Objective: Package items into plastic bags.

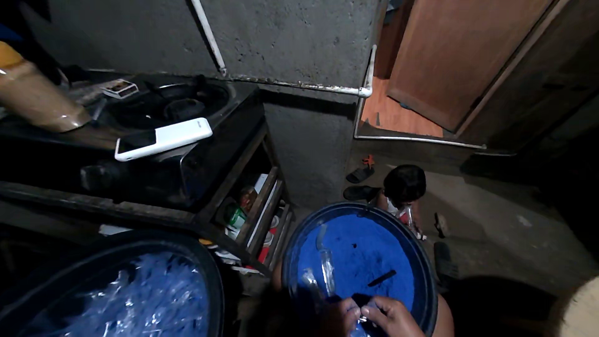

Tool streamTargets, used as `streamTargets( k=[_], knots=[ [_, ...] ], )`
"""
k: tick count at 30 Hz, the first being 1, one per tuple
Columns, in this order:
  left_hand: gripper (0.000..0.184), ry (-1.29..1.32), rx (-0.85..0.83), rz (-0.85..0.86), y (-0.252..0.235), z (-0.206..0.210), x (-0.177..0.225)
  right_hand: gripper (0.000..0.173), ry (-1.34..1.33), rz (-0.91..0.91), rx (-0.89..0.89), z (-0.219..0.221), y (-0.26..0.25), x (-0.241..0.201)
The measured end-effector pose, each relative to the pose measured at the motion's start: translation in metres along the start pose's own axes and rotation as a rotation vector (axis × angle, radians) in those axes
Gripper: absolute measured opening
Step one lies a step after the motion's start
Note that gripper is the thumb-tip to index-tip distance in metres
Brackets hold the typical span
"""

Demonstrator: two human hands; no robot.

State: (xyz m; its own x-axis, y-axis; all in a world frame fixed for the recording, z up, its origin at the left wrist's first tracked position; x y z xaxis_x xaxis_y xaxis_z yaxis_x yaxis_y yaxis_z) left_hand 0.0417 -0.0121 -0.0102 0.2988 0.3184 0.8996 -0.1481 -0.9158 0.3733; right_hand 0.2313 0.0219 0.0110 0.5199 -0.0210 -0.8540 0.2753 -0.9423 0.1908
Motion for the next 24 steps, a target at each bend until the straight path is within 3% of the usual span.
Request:
streamTargets(
  k=[3, 8, 12, 15, 19, 24],
  knots=[
    [0.033, 0.107, -0.014, 0.028, 0.000, 0.003, -0.006, 0.035, 0.005, 0.025, -0.054, 0.001, 0.000, 0.002],
    [0.021, 0.264, -0.059, -0.015, -0.002, 0.001, -0.008, 0.012, -0.317, 0.034, -0.106, -0.002, 0.005, 0.012],
    [0.019, 0.256, -0.084, -0.005, -0.004, -0.003, -0.013, 0.017, -0.177, 0.013, -0.120, -0.007, 0.004, 0.013],
    [0.030, 0.221, -0.076, 0.044, -0.004, 0.002, -0.021, 0.028, -0.147, 0.031, -0.118, -0.004, 0.003, 0.013],
    [0.029, 0.181, -0.090, -0.009, -0.003, -0.001, -0.012, 0.015, -0.195, 0.039, -0.085, 0.000, 0.005, 0.009],
    [0.025, 0.256, -0.086, 0.010, -0.004, -0.006, -0.016, 0.013, -0.247, 0.076, -0.033, 0.002, 0.004, 0.008]
  ],
)
Point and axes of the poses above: each hand's wrist, its own y-axis away from the middle knuckle, its own z-axis out of the palm, x = y × z, the point moved 1 cm from there along -y, towards the middle knuckle, and after that the axes turned 13 degrees about x, right-handed, at the moved point
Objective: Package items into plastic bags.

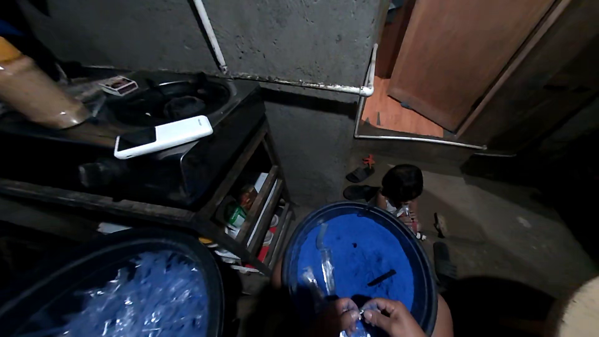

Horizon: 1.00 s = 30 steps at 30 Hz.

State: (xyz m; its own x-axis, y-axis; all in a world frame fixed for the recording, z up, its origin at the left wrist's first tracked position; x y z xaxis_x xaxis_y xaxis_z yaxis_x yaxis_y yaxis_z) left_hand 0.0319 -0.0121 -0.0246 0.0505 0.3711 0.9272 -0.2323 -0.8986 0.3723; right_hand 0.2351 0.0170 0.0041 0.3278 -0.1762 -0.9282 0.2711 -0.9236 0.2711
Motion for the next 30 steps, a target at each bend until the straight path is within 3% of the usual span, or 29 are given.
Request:
streamTargets(
  k=[8, 12, 15, 17, 21, 24, 27, 30],
  knots=[
    [0.025, -0.032, 0.009, -0.044, -0.001, 0.004, 0.003, 0.016, 0.191, -0.082, 0.010, -0.001, -0.004, 0.001],
    [0.035, -0.089, -0.016, -0.025, -0.002, 0.002, 0.001, 0.015, 0.170, -0.070, -0.093, -0.002, -0.002, 0.002],
    [0.029, -0.206, -0.013, 0.034, -0.002, 0.001, -0.005, 0.018, 0.192, -0.052, -0.110, -0.001, -0.001, 0.007],
    [0.029, -0.212, 0.022, 0.001, -0.001, -0.002, -0.004, 0.021, 0.227, -0.055, -0.038, -0.005, -0.003, 0.010],
    [0.020, -0.113, 0.334, 0.032, 0.003, -0.025, 0.004, 0.035, 0.522, -0.066, 0.339, -0.030, -0.025, 0.016],
    [0.015, -0.026, 0.489, 0.061, 0.002, -0.042, 0.014, 0.047, 0.717, -0.009, 0.455, -0.041, -0.047, 0.029],
    [0.017, 0.103, 0.531, 0.115, -0.001, -0.052, 0.011, 0.036, 0.751, -0.001, 0.436, -0.036, -0.057, 0.042],
    [0.022, 0.077, 0.546, 0.066, -0.002, -0.052, 0.015, 0.025, 0.652, -0.070, 0.451, -0.024, -0.054, 0.050]
  ],
)
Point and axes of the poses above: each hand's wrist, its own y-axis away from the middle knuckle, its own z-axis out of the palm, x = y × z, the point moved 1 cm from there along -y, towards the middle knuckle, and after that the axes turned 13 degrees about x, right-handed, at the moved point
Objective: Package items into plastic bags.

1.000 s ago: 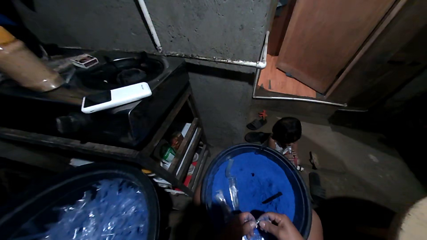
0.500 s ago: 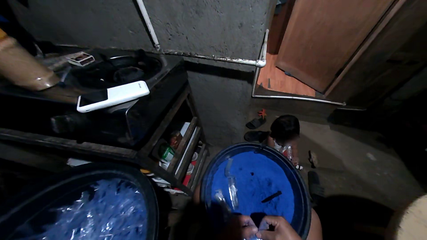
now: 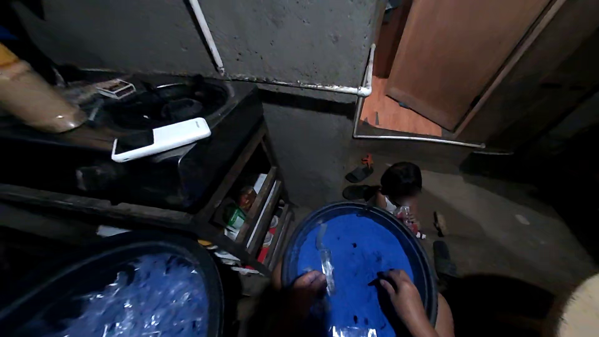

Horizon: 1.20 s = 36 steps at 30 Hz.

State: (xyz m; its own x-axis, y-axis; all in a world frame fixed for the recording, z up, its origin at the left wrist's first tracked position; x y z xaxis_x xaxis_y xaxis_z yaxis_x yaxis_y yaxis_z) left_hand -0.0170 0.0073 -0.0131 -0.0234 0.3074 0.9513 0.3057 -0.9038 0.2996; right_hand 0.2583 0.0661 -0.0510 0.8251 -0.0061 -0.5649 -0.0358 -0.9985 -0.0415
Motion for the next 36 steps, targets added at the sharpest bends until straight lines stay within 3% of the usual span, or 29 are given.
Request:
streamTargets(
  k=[5, 10, 19, 24, 30, 36],
  knots=[
    [0.017, 0.037, -0.035, 0.011, 0.005, 0.007, 0.002, 0.043, 0.036, -0.024, 0.263, 0.000, 0.003, 0.005],
    [0.009, 0.151, -0.083, -0.042, 0.005, 0.012, 0.004, 0.034, -0.005, 0.083, 0.015, -0.007, -0.003, 0.002],
    [0.008, 0.197, -0.084, -0.008, 0.006, 0.015, -0.004, 0.024, -0.169, 0.058, 0.145, -0.003, 0.006, -0.005],
    [0.005, 0.233, -0.091, 0.030, 0.005, 0.017, -0.007, 0.025, -0.183, 0.085, 0.023, 0.008, 0.004, 0.002],
    [0.011, 0.239, -0.105, 0.050, 0.005, 0.024, -0.005, 0.025, -0.472, 0.307, 0.094, 0.002, 0.002, 0.013],
    [0.016, 0.115, -0.160, 0.164, 0.009, 0.031, 0.000, 0.011, -1.102, 0.707, 0.164, -0.021, 0.004, -0.007]
  ],
)
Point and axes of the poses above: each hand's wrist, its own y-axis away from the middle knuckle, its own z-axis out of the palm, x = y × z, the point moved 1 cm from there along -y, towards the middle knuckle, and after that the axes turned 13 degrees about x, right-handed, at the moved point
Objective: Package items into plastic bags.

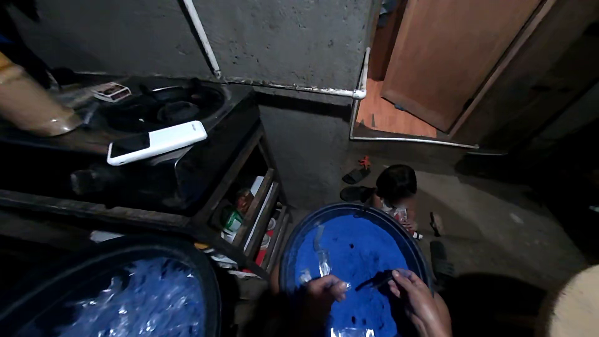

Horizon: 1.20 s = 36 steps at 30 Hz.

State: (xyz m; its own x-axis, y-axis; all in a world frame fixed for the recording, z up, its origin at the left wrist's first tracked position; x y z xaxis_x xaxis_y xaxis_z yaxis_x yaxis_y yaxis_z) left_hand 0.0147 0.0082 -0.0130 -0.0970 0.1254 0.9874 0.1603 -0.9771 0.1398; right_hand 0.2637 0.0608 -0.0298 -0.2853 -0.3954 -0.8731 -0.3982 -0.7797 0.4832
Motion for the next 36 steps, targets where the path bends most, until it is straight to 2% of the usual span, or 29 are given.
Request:
streamTargets(
  k=[3, 8, 17, 21, 26, 30, 33, 36],
  knots=[
    [0.019, -0.003, -0.018, 0.087, 0.002, 0.008, 0.005, 0.003, -0.129, 0.059, -0.020, 0.007, 0.019, -0.018],
    [0.022, -0.009, -0.036, 0.155, 0.006, 0.017, 0.015, 0.009, -0.257, 0.043, -0.097, 0.020, 0.044, -0.038],
    [0.026, 0.026, 0.001, 0.250, 0.008, 0.017, 0.017, 0.012, -0.290, 0.029, -0.137, 0.028, 0.052, -0.040],
    [0.035, 0.025, 0.001, 0.332, 0.006, 0.015, 0.008, 0.011, -0.278, 0.019, -0.139, 0.027, 0.053, -0.039],
    [0.035, 0.013, -0.011, 0.287, 0.007, 0.016, 0.009, 0.009, -0.235, 0.004, -0.159, 0.027, 0.054, -0.037],
    [0.033, 0.030, -0.046, 0.140, 0.009, 0.018, 0.016, 0.009, -0.227, 0.001, -0.144, 0.029, 0.056, -0.035],
    [0.033, -0.019, -0.021, 0.085, 0.009, 0.019, 0.019, 0.014, -0.221, -0.120, -0.209, 0.028, 0.056, -0.033],
    [0.033, -0.036, 0.019, 0.152, 0.008, 0.018, 0.014, 0.018, -0.179, -0.328, -0.255, 0.025, 0.058, -0.036]
  ],
)
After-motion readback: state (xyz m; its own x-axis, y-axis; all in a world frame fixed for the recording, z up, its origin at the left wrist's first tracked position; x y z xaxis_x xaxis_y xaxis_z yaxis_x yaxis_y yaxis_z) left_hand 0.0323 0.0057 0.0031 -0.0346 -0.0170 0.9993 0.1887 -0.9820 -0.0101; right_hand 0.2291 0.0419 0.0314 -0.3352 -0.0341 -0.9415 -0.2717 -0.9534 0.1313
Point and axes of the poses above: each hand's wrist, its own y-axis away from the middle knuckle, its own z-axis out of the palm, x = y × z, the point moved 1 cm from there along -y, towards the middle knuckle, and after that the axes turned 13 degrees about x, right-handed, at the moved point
